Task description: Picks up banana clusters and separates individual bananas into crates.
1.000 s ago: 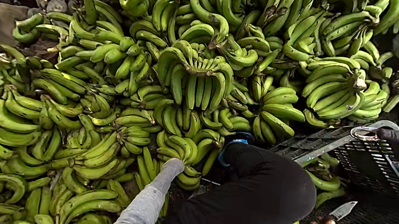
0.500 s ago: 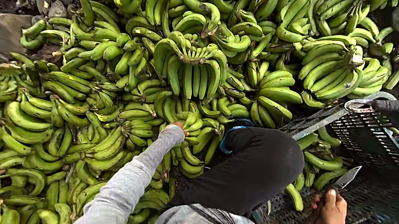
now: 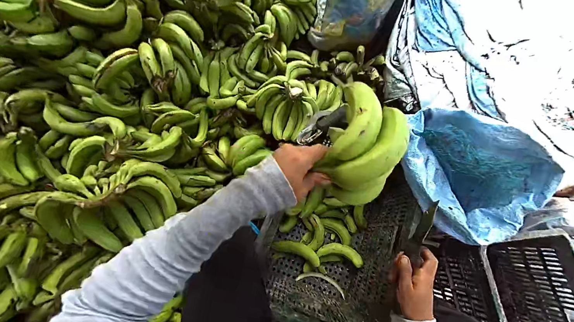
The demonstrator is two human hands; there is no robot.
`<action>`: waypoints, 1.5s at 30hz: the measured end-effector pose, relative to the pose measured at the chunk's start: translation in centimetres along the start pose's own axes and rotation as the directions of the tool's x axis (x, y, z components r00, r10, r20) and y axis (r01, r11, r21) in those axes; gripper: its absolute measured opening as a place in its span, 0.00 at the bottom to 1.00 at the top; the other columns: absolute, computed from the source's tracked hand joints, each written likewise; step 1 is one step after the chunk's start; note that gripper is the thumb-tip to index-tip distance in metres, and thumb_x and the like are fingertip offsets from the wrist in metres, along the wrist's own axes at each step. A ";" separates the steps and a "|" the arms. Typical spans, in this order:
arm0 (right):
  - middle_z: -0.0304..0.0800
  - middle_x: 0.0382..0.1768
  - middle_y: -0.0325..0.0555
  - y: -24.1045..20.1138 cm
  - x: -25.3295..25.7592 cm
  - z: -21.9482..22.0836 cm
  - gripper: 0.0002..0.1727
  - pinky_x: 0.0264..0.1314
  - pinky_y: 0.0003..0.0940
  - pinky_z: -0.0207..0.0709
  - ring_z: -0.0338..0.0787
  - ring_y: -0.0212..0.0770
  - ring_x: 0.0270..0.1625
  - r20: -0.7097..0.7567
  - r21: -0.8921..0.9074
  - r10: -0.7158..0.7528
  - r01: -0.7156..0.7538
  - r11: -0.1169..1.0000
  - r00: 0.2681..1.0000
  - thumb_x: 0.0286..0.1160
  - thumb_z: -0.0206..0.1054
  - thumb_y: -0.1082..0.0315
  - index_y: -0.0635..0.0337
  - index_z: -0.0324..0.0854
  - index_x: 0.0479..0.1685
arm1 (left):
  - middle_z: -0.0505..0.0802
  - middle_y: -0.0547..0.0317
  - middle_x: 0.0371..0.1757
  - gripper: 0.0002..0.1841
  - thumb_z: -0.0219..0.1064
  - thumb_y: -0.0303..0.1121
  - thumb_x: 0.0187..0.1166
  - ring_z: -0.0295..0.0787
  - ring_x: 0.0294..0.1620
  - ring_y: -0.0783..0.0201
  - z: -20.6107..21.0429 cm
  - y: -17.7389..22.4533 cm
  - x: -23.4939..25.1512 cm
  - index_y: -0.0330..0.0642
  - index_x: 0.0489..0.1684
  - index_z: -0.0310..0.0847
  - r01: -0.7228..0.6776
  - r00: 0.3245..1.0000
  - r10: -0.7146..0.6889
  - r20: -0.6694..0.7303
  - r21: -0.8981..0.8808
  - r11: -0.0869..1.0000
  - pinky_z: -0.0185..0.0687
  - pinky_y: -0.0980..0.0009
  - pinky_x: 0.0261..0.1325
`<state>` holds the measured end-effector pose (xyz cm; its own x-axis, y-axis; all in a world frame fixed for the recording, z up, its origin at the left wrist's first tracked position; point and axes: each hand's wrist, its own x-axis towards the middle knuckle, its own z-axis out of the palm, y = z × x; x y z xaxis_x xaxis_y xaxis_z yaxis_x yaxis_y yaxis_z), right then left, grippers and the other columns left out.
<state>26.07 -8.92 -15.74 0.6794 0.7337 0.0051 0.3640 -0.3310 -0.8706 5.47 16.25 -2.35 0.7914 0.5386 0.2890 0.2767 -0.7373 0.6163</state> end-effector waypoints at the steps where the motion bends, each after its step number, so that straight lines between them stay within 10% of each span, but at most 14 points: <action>1: 0.84 0.52 0.67 0.3 -0.1 -0.3 0.36 0.35 0.32 0.82 0.84 0.33 0.31 -0.022 -0.062 -0.012 0.010 0.998 1.000 0.86 0.55 0.62 0.86 0.51 0.80 | 0.94 0.30 0.44 0.17 0.74 0.27 0.74 0.94 0.46 0.33 3.5 -1.0 2.2 0.23 0.55 0.85 0.041 0.994 -0.036 0.106 -0.045 0.998 0.85 0.35 0.54; 5: 0.84 0.61 0.77 -0.6 1.2 1.3 0.31 0.51 0.55 0.86 0.93 0.61 0.47 0.058 -0.231 0.058 -0.043 0.972 0.997 0.87 0.55 0.67 0.82 0.57 0.82 | 0.82 0.29 0.74 0.22 0.63 0.34 0.88 0.74 0.79 0.32 17.4 -6.2 8.5 0.28 0.75 0.74 0.310 0.654 -0.364 0.663 0.205 0.929 0.62 0.36 0.82; 9: 0.87 0.64 0.70 -2.1 6.4 5.0 0.30 0.71 0.61 0.76 0.89 0.67 0.65 0.305 -0.437 0.474 -0.321 0.840 0.826 0.95 0.47 0.62 0.61 0.51 0.93 | 0.74 0.29 0.82 0.26 0.60 0.34 0.89 0.66 0.85 0.32 25.0 -12.4 7.6 0.30 0.82 0.68 0.444 0.420 -0.604 0.677 0.427 0.788 0.58 0.38 0.86; 12: 0.84 0.69 0.70 -1.2 9.1 7.8 0.30 0.77 0.60 0.72 0.85 0.67 0.72 0.413 -0.536 0.608 -0.359 0.765 0.678 0.97 0.42 0.59 0.55 0.47 0.95 | 0.75 0.29 0.81 0.25 0.60 0.35 0.89 0.66 0.85 0.33 23.6 -13.4 7.5 0.31 0.82 0.68 0.475 0.391 -0.621 0.679 0.429 0.768 0.58 0.40 0.86; 18: 0.81 0.73 0.68 -1.4 10.6 12.0 0.29 0.80 0.58 0.70 0.81 0.64 0.77 0.437 -0.594 0.659 -0.354 0.723 0.612 0.97 0.40 0.60 0.53 0.48 0.95 | 0.74 0.31 0.83 0.26 0.59 0.35 0.90 0.64 0.87 0.35 23.6 -13.9 6.7 0.32 0.83 0.68 0.498 0.434 -0.604 0.669 0.381 0.779 0.54 0.42 0.88; 45: 0.74 0.80 0.67 -0.2 14.2 14.8 0.30 0.85 0.54 0.65 0.76 0.60 0.83 0.455 -0.658 0.724 -0.352 0.666 0.519 0.97 0.39 0.62 0.57 0.46 0.95 | 0.77 0.36 0.82 0.22 0.56 0.33 0.91 0.70 0.84 0.37 24.9 -14.3 5.3 0.34 0.80 0.72 0.434 0.435 -0.547 0.715 0.366 0.823 0.60 0.41 0.85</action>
<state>26.24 10.30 -22.77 0.3262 0.4112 -0.8512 0.4227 -0.8689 -0.2577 19.32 19.54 -27.90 0.5823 0.3462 -0.7356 0.7709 -0.5223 0.3645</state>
